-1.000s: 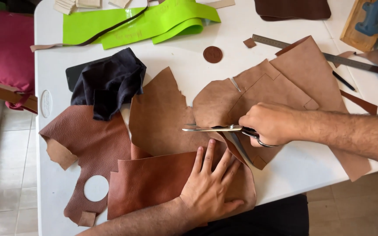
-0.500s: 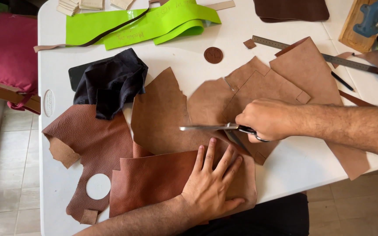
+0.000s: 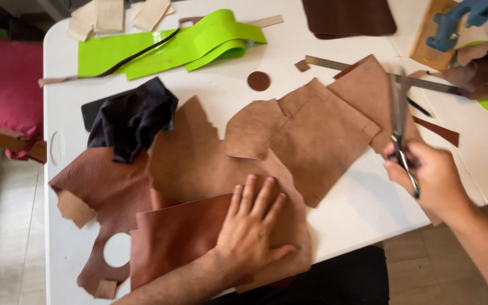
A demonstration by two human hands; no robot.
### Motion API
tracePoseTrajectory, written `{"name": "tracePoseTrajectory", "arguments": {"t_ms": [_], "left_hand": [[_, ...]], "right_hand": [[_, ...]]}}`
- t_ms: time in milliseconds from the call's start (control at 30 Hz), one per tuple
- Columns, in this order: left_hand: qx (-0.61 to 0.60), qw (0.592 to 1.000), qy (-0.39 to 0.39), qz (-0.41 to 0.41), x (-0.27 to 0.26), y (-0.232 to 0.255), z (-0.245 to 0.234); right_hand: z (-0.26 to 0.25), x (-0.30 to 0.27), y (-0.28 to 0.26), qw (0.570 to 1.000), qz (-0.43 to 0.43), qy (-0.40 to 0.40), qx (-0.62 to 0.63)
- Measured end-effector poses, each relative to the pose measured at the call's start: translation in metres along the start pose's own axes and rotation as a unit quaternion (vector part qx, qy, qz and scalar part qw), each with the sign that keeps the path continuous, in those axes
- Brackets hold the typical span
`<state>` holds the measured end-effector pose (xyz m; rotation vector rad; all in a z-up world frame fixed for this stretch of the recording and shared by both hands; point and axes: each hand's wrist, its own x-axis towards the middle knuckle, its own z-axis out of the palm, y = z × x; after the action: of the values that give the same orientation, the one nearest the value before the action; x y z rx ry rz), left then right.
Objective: Marking a pattern on a piece of leather with a pen and then cutting it out using scissors.
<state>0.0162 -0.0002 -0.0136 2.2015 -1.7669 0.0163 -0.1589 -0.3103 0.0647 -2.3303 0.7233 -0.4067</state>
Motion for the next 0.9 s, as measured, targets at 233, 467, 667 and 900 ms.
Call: {"name": "tracePoseTrajectory", "arguments": {"t_ms": [233, 467, 667, 900], "left_hand": [[0.042, 0.999, 0.016, -0.018, 0.008, -0.047, -0.009], [0.055, 0.986, 0.132, -0.084, 0.112, -0.077, -0.054], [-0.008, 0.908, -0.132, -0.398, 0.190, -0.109, -0.055], [-0.188, 0.855, -0.177, -0.449, 0.207, -0.083, -0.084]], "right_hand": [[0.008, -0.138, 0.043, 0.971, 0.092, 0.136, 0.174], [0.080, -0.208, 0.061, 0.906, 0.143, 0.155, 0.367], [0.102, -0.238, 0.056, 0.922, 0.127, 0.060, 0.361], [0.096, -0.256, 0.049, 0.928, 0.152, 0.106, 0.323]]}}
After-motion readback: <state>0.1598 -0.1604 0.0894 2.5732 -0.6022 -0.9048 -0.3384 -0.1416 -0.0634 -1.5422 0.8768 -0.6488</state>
